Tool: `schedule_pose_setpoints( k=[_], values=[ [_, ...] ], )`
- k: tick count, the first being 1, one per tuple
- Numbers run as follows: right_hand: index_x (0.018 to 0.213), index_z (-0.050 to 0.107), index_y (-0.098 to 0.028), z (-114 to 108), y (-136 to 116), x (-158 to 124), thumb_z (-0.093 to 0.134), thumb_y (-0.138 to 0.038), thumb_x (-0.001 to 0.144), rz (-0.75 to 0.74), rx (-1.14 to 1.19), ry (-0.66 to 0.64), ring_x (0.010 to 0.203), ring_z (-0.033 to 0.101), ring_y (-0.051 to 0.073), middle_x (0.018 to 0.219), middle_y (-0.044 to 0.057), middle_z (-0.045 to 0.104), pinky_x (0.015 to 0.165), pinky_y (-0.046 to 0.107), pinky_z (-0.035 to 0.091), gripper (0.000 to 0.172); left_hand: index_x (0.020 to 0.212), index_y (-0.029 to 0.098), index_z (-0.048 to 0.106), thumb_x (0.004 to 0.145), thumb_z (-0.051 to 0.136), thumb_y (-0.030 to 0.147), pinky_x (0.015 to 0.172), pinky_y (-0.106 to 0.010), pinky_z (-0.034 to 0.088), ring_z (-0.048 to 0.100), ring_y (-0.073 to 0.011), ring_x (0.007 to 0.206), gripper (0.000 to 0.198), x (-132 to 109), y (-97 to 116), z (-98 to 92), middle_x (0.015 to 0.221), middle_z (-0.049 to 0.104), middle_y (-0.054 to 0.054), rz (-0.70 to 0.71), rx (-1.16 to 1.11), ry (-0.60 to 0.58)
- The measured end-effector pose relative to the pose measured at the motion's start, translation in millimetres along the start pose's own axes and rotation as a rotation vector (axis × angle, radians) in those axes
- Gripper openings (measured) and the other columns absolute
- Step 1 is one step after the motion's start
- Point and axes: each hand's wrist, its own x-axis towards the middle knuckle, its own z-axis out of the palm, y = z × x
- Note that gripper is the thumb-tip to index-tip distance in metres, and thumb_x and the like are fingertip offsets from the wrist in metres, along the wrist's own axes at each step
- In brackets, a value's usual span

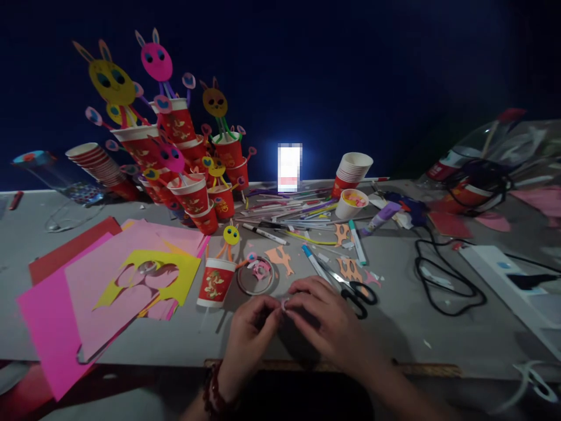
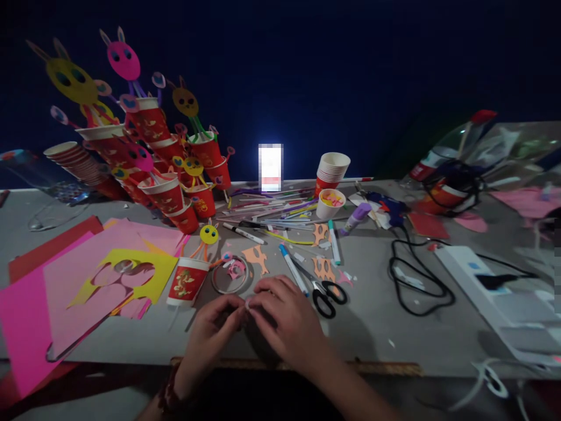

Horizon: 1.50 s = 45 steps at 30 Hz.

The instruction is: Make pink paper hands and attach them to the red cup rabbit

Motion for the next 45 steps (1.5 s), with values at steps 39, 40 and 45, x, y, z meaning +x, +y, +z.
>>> schedule_pose_setpoints(
  k=[39, 40, 45],
  values=[
    [0.095, 0.066, -0.019, -2.7, 3.5, 5.2, 0.048, -0.018, 0.099, -0.189, -0.098, -0.185, 0.083, 0.064, 0.020, 0.090, 0.007, 0.073, 0.080, 0.036, 0.048, 0.018, 0.075, 0.018, 0.061, 0.093, 0.057, 0.034, 0.060, -0.023, 0.044, 0.057, -0.0138, 0.063, 0.024, -4.8, 6.0, -5.2, 0.066, 0.063, -0.001, -0.048, -0.002, -0.031],
    [0.095, 0.066, -0.019, -3.8, 3.3, 5.6, 0.047, -0.018, 0.100, -0.190, -0.104, -0.187, 0.083, 0.064, 0.020, 0.090, 0.007, 0.073, 0.079, 0.036, 0.048, 0.020, 0.075, 0.018, 0.061, 0.093, 0.057, 0.035, 0.060, -0.023, 0.044, 0.057, -0.0137, 0.063, 0.025, -4.8, 5.6, -5.4, 0.066, 0.063, -0.001, -0.059, -0.027, -0.040],
    [0.097, 0.067, -0.018, -9.0, 3.1, 7.6, 0.045, -0.018, 0.100, -0.246, -0.123, -0.208, 0.083, 0.064, 0.021, 0.090, 0.008, 0.073, 0.079, 0.036, 0.047, 0.023, 0.075, 0.017, 0.061, 0.093, 0.058, 0.038, 0.059, -0.022, 0.043, 0.055, -0.0130, 0.062, 0.027, -4.2, 4.8, -5.4, 0.065, 0.062, -0.001, -0.106, -0.127, -0.076]
  ],
)
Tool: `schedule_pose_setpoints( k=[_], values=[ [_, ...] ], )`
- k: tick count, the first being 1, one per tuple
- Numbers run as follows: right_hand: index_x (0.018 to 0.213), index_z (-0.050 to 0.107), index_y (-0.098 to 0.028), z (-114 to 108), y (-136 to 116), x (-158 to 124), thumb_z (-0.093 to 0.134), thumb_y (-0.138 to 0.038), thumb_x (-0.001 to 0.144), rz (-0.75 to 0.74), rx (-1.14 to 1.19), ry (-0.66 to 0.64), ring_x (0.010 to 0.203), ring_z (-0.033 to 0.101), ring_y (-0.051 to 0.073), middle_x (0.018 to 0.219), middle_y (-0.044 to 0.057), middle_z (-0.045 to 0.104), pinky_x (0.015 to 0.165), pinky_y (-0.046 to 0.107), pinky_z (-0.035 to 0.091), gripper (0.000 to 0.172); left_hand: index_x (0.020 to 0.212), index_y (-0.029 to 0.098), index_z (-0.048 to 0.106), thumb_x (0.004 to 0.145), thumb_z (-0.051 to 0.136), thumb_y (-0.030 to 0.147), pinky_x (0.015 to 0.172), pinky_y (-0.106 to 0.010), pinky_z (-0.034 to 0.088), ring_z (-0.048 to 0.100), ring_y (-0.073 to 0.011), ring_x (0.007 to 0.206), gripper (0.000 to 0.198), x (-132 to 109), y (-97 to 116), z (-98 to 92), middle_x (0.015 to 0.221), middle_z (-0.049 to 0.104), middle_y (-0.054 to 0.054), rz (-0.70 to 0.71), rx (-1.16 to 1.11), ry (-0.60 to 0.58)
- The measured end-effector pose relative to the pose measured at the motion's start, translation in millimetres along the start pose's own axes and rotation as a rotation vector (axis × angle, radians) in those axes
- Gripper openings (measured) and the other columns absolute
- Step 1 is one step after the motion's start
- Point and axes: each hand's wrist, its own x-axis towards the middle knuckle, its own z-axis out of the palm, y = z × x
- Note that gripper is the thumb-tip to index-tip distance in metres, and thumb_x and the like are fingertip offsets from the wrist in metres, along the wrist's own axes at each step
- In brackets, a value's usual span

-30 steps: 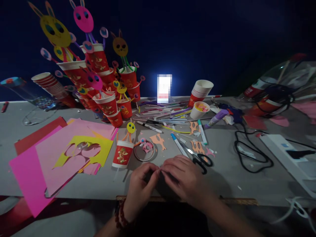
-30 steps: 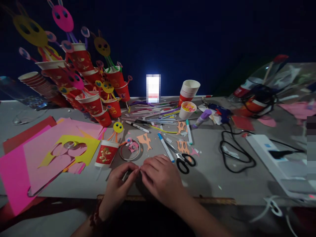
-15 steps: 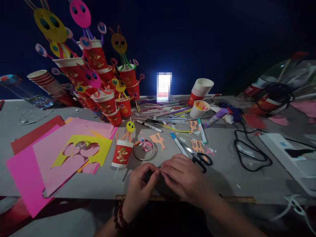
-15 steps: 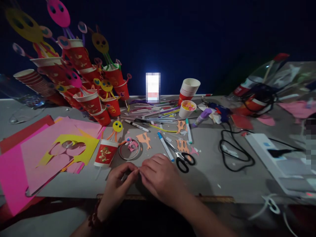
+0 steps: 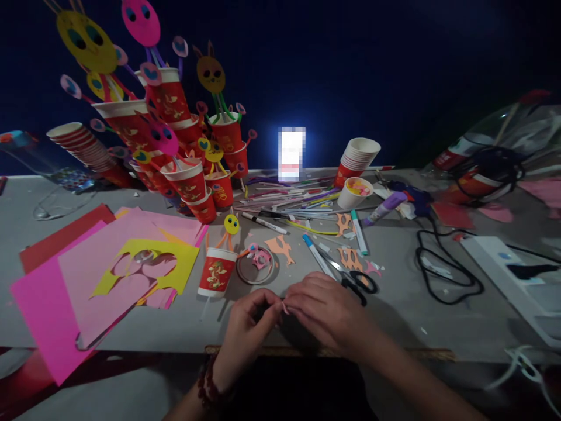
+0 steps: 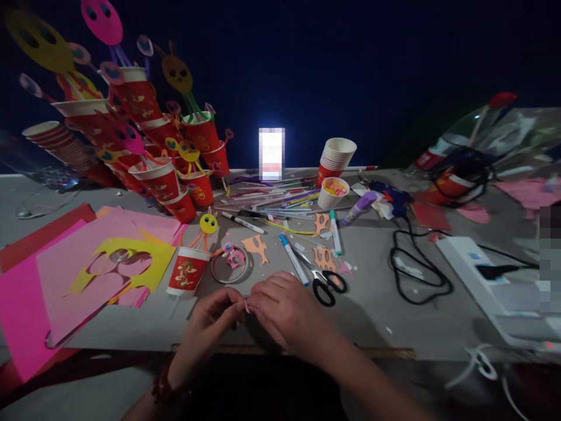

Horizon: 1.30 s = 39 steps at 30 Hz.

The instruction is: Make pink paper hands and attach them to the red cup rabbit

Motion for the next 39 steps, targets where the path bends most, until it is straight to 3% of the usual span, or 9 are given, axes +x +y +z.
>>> schedule_pose_setpoints(
  k=[8, 16, 20, 24, 27, 30, 32, 35, 39],
  values=[
    [0.092, 0.065, -0.019, 4.4, 1.4, -0.2, 0.049, -0.017, 0.096, 0.026, 0.019, -0.013, 0.080, 0.063, 0.020, 0.087, 0.007, 0.072, 0.079, 0.035, 0.046, 0.017, 0.077, 0.017, 0.062, 0.093, 0.058, 0.039, 0.060, -0.022, 0.043, 0.056, -0.0131, 0.062, 0.027, -0.4, -2.3, 0.4, 0.065, 0.061, 0.000, -0.021, -0.011, -0.021],
    [0.084, 0.060, -0.021, 4.3, 1.2, -2.4, 0.052, -0.021, 0.094, 0.218, 0.135, 0.061, 0.081, 0.062, 0.019, 0.084, 0.004, 0.068, 0.075, 0.031, 0.046, 0.013, 0.076, 0.018, 0.062, 0.094, 0.056, 0.038, 0.062, -0.023, 0.041, 0.053, -0.0138, 0.065, 0.028, -1.6, 3.7, -0.4, 0.068, 0.060, -0.001, 0.046, 0.068, -0.009],
    [0.080, 0.056, -0.022, -0.2, 16.1, -7.7, 0.049, -0.023, 0.096, 0.408, 0.114, 0.185, 0.077, 0.061, 0.019, 0.080, 0.003, 0.063, 0.069, 0.029, 0.045, 0.017, 0.078, 0.017, 0.062, 0.093, 0.059, 0.038, 0.063, -0.022, 0.041, 0.053, -0.0134, 0.068, 0.026, -3.2, 0.5, -2.1, 0.071, 0.060, -0.001, 0.014, -0.049, 0.010],
    [0.071, 0.055, -0.022, 3.3, 33.0, -16.7, 0.049, -0.030, 0.098, 0.551, -0.069, 0.110, 0.068, 0.060, 0.020, 0.074, 0.003, 0.061, 0.064, 0.031, 0.043, 0.029, 0.080, 0.017, 0.062, 0.093, 0.062, 0.036, 0.064, -0.022, 0.041, 0.053, -0.0124, 0.068, 0.022, -5.6, -8.4, -2.1, 0.071, 0.060, 0.000, -0.043, -0.257, -0.001],
    [0.090, 0.065, -0.021, 6.0, 35.0, -20.4, 0.044, -0.020, 0.096, 0.531, -0.067, 0.079, 0.088, 0.065, 0.025, 0.097, 0.009, 0.070, 0.077, 0.037, 0.048, 0.022, 0.083, 0.018, 0.064, 0.093, 0.062, 0.032, 0.067, -0.023, 0.043, 0.054, -0.0127, 0.070, 0.018, -6.2, -13.8, -0.8, 0.075, 0.061, 0.000, -0.021, -0.334, 0.002],
    [0.104, 0.066, -0.021, 8.3, 24.0, -20.1, 0.045, -0.019, 0.095, 0.541, 0.148, 0.120, 0.098, 0.065, 0.026, 0.105, 0.008, 0.071, 0.084, 0.038, 0.048, 0.023, 0.084, 0.019, 0.065, 0.095, 0.060, 0.029, 0.068, -0.024, 0.044, 0.056, -0.0136, 0.073, 0.016, -5.3, -14.5, 0.2, 0.078, 0.061, -0.001, 0.087, -0.299, 0.028],
    [0.099, 0.067, -0.022, 12.6, 10.7, -18.2, 0.052, -0.030, 0.096, 0.603, 0.436, 0.130, 0.088, 0.066, 0.022, 0.094, 0.005, 0.072, 0.077, 0.033, 0.050, 0.017, 0.085, 0.019, 0.066, 0.095, 0.059, 0.027, 0.070, -0.024, 0.045, 0.057, -0.0143, 0.076, 0.014, -4.4, -13.0, 0.5, 0.079, 0.062, -0.001, 0.175, -0.222, 0.066],
    [0.097, 0.065, -0.021, 24.2, -10.5, -14.0, 0.066, -0.043, 0.088, 0.678, 0.873, 0.194, 0.075, 0.063, 0.017, 0.084, 0.002, 0.069, 0.066, 0.026, 0.049, 0.024, 0.086, 0.019, 0.068, 0.095, 0.059, 0.023, 0.074, -0.025, 0.046, 0.059, -0.0163, 0.084, 0.013, -3.5, -11.5, 1.7, 0.084, 0.065, -0.003, 0.286, -0.108, 0.125],
    [0.090, 0.064, -0.021, 36.4, -26.1, -8.3, 0.073, -0.044, 0.083, 0.763, 1.015, 0.358, 0.067, 0.057, 0.013, 0.076, -0.001, 0.065, 0.061, 0.022, 0.045, 0.026, 0.090, 0.021, 0.069, 0.095, 0.057, 0.021, 0.075, -0.026, 0.047, 0.061, -0.0175, 0.087, 0.013, -4.0, -11.6, 3.6, 0.087, 0.065, -0.004, 0.346, -0.062, 0.139]
  ],
)
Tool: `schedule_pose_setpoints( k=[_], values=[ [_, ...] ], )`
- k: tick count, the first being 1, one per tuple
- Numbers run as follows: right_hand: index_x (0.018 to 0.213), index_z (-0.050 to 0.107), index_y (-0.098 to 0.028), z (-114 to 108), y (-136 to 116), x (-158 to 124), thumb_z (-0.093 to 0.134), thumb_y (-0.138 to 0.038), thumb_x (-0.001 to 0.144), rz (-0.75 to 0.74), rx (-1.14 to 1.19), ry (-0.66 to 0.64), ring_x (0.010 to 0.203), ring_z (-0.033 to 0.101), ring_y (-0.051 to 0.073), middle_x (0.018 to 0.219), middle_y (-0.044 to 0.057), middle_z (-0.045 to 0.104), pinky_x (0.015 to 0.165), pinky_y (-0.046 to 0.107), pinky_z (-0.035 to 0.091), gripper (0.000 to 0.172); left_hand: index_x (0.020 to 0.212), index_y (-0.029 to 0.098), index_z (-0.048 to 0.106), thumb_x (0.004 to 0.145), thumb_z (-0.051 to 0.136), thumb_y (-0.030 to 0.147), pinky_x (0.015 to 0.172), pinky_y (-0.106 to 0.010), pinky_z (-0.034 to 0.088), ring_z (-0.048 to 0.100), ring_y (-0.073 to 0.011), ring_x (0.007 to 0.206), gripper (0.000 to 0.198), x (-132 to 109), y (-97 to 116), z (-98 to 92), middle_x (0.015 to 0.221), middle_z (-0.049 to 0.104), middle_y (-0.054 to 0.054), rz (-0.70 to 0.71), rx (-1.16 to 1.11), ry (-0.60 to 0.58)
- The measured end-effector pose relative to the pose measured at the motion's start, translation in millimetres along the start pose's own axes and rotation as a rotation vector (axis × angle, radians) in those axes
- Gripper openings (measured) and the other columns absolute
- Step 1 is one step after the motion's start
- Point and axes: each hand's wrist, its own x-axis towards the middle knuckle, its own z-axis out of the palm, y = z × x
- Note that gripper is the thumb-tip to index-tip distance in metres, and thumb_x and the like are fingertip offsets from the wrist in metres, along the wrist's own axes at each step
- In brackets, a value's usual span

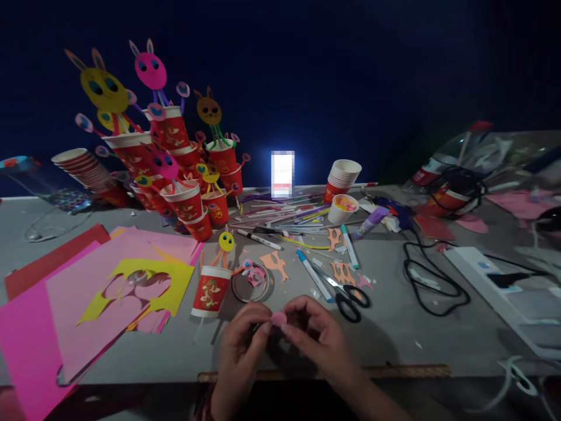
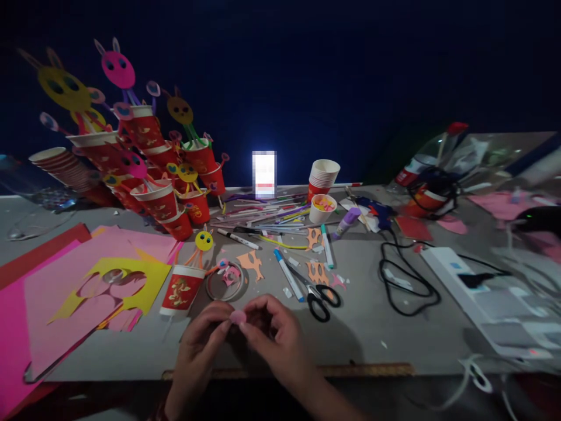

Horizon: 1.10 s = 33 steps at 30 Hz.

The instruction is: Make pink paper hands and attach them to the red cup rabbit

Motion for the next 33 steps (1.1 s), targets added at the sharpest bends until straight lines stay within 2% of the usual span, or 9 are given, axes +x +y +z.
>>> schedule_pose_setpoints(
  k=[6, 11, 15, 18, 21, 24, 27, 30, 33],
  values=[
    [0.088, 0.065, -0.022, -1.1, -3.8, 0.9, 0.072, -0.038, 0.085, -0.046, -0.081, 0.030, 0.070, 0.059, 0.014, 0.078, 0.000, 0.067, 0.066, 0.024, 0.046, 0.018, 0.093, 0.020, 0.067, 0.096, 0.054, 0.032, 0.082, -0.029, 0.045, 0.060, -0.0211, 0.092, 0.018, 3.3, 10.2, -3.1, 0.094, 0.064, -0.005, -0.071, -0.011, -0.058],
    [0.091, 0.067, -0.022, -3.9, -2.1, -0.5, 0.067, -0.032, 0.088, -0.109, -0.220, -0.014, 0.075, 0.062, 0.016, 0.082, 0.001, 0.069, 0.067, 0.024, 0.046, 0.010, 0.076, 0.018, 0.063, 0.094, 0.057, 0.036, 0.068, -0.024, 0.041, 0.054, -0.0157, 0.073, 0.026, 10.9, 13.8, -2.5, 0.074, 0.059, -0.001, -0.225, 0.014, -0.091],
    [0.091, 0.068, -0.022, -5.0, -1.2, -1.8, 0.065, -0.028, 0.091, -0.185, -0.341, -0.036, 0.075, 0.064, 0.015, 0.081, 0.000, 0.070, 0.068, 0.024, 0.048, 0.006, 0.069, 0.017, 0.060, 0.092, 0.060, 0.035, 0.064, -0.023, 0.038, 0.051, -0.0135, 0.065, 0.029, 12.8, 8.5, -1.5, 0.065, 0.057, 0.000, -0.329, -0.102, -0.114],
    [0.097, 0.067, -0.023, -8.0, -1.6, -1.0, 0.060, -0.019, 0.093, -0.399, -0.489, -0.075, 0.079, 0.066, 0.015, 0.085, 0.001, 0.072, 0.074, 0.025, 0.051, 0.008, 0.068, 0.017, 0.060, 0.090, 0.062, 0.033, 0.064, -0.023, 0.039, 0.051, -0.0129, 0.064, 0.027, 12.3, 5.8, -2.0, 0.063, 0.058, 0.001, -0.394, -0.218, -0.103],
    [0.108, 0.066, -0.020, -12.2, -4.1, 2.3, 0.056, -0.013, 0.091, -0.727, -0.771, -0.137, 0.085, 0.068, 0.019, 0.095, 0.007, 0.075, 0.081, 0.033, 0.054, 0.021, 0.067, 0.017, 0.060, 0.088, 0.063, 0.031, 0.066, -0.022, 0.039, 0.051, -0.0128, 0.065, 0.026, 12.0, 6.5, -2.2, 0.063, 0.059, 0.001, -0.440, -0.304, -0.080],
    [0.110, 0.067, -0.017, -18.6, -9.9, 5.6, 0.052, -0.013, 0.090, -0.963, -1.013, -0.164, 0.078, 0.068, 0.020, 0.092, 0.009, 0.077, 0.073, 0.034, 0.056, 0.025, 0.066, 0.017, 0.061, 0.087, 0.064, 0.028, 0.070, -0.022, 0.040, 0.052, -0.0127, 0.067, 0.025, 11.6, 8.7, -1.4, 0.065, 0.060, 0.001, -0.470, -0.368, -0.070],
    [0.110, 0.068, -0.017, -29.3, -14.7, 4.3, 0.050, -0.014, 0.092, -1.084, -1.107, -0.117, 0.074, 0.069, 0.019, 0.089, 0.008, 0.078, 0.067, 0.031, 0.056, 0.026, 0.066, 0.016, 0.061, 0.084, 0.066, 0.026, 0.066, -0.022, 0.038, 0.050, -0.0118, 0.064, 0.021, 10.9, 9.8, 0.1, 0.063, 0.059, 0.001, -0.543, -0.485, -0.041],
    [0.114, 0.069, -0.016, -40.1, -14.6, 0.0, 0.054, -0.015, 0.092, -1.191, -1.085, -0.029, 0.082, 0.070, 0.019, 0.094, 0.009, 0.079, 0.072, 0.030, 0.057, 0.027, 0.066, 0.016, 0.061, 0.082, 0.066, 0.025, 0.060, -0.022, 0.037, 0.049, -0.0112, 0.059, 0.019, 10.8, 9.5, 1.3, 0.061, 0.059, 0.001, -0.609, -0.607, -0.027],
    [0.110, 0.071, -0.017, -41.3, -14.6, -1.1, 0.057, -0.012, 0.090, -1.192, -1.044, 0.019, 0.088, 0.070, 0.019, 0.095, 0.009, 0.078, 0.078, 0.030, 0.058, 0.025, 0.066, 0.016, 0.061, 0.082, 0.067, 0.024, 0.060, -0.022, 0.037, 0.049, -0.0110, 0.059, 0.019, 10.9, 8.3, 2.0, 0.062, 0.060, 0.001, -0.605, -0.625, -0.033]
  ],
)
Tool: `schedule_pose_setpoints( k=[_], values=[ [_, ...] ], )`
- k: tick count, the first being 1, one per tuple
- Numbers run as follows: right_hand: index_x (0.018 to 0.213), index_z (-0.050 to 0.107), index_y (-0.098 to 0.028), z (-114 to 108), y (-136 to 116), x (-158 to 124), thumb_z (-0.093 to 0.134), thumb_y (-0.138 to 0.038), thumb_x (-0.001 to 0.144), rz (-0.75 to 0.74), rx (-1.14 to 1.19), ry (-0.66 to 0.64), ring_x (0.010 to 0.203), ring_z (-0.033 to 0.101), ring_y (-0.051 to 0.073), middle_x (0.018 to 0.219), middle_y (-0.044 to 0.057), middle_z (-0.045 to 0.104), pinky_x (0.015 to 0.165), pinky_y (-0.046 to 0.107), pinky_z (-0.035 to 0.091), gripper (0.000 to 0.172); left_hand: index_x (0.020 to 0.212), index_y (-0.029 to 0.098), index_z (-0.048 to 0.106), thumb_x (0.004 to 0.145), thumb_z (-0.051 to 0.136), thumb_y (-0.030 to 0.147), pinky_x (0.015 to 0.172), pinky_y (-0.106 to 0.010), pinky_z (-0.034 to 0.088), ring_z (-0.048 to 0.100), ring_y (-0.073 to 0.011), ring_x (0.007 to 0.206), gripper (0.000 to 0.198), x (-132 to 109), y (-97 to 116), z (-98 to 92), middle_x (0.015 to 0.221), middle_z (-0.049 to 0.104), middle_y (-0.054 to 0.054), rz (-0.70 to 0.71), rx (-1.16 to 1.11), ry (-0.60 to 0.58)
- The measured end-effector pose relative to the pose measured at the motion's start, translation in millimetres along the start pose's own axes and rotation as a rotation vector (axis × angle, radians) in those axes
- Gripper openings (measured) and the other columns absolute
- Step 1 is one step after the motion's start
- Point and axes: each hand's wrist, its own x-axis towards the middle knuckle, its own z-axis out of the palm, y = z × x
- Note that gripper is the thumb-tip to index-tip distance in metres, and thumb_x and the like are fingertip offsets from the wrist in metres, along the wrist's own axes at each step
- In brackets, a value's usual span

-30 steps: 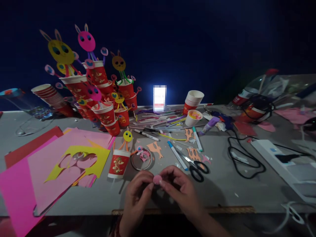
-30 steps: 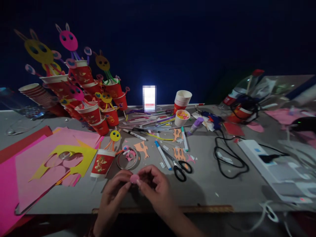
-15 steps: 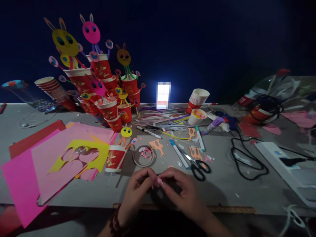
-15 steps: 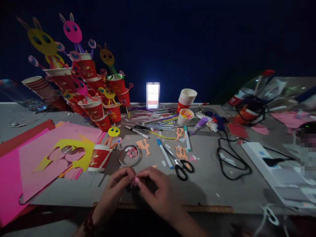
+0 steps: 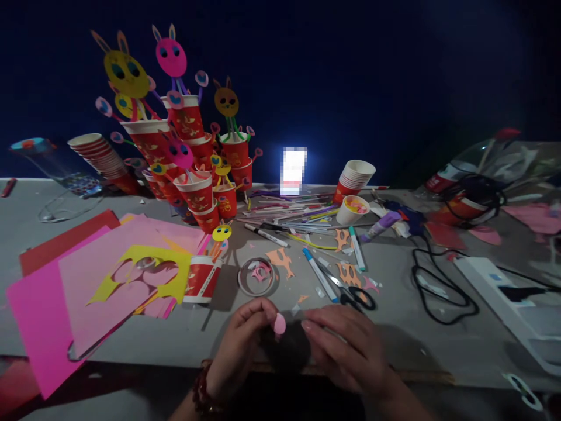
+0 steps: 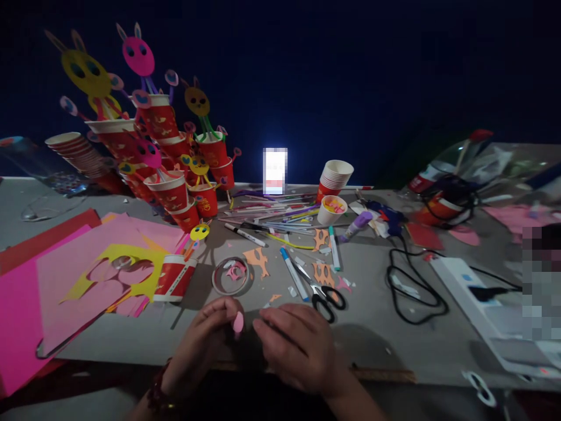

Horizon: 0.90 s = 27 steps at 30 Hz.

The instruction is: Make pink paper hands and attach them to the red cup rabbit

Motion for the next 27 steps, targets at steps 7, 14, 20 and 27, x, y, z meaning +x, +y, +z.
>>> schedule_pose_setpoints(
  k=[7, 14, 20, 27],
  values=[
    [0.097, 0.070, -0.019, 13.4, -7.3, 18.4, 0.057, -0.007, 0.093, -0.020, 0.093, -0.052, 0.076, 0.068, 0.017, 0.083, 0.003, 0.077, 0.074, 0.030, 0.056, 0.018, 0.066, 0.016, 0.060, 0.081, 0.069, 0.029, 0.062, -0.023, 0.037, 0.047, -0.0117, 0.061, 0.022, -1.6, -2.6, 1.5, 0.062, 0.056, 0.001, -0.015, 0.019, 0.013],
    [0.090, 0.063, -0.023, 26.8, -13.9, 15.4, 0.059, -0.012, 0.090, 0.566, 0.533, -0.018, 0.082, 0.066, 0.018, 0.085, 0.004, 0.068, 0.072, 0.029, 0.056, 0.011, 0.071, 0.017, 0.061, 0.086, 0.065, 0.040, 0.060, -0.024, 0.033, 0.045, -0.0128, 0.064, 0.028, -2.8, -3.8, -2.2, 0.068, 0.054, 0.001, 0.079, 0.195, 0.064],
    [0.098, 0.067, -0.022, 26.1, -13.9, 18.4, 0.058, -0.006, 0.087, 0.204, 0.267, -0.084, 0.081, 0.061, 0.020, 0.089, 0.007, 0.070, 0.074, 0.032, 0.051, 0.021, 0.066, 0.017, 0.053, 0.082, 0.067, 0.035, 0.066, -0.024, 0.037, 0.044, -0.0129, 0.068, 0.028, -1.1, -4.9, -0.2, 0.068, 0.051, 0.002, 0.081, 0.072, 0.068],
    [0.078, 0.063, -0.019, 35.1, -6.6, 14.7, 0.072, -0.034, 0.084, 1.055, 0.897, 0.025, 0.070, 0.061, 0.017, 0.075, 0.001, 0.064, 0.065, 0.027, 0.048, 0.018, 0.078, 0.017, 0.058, 0.086, 0.059, 0.052, 0.056, -0.025, 0.036, 0.048, -0.0127, 0.058, 0.036, -4.2, -0.2, 0.2, 0.068, 0.056, -0.001, -0.012, -0.028, -0.015]
  ],
)
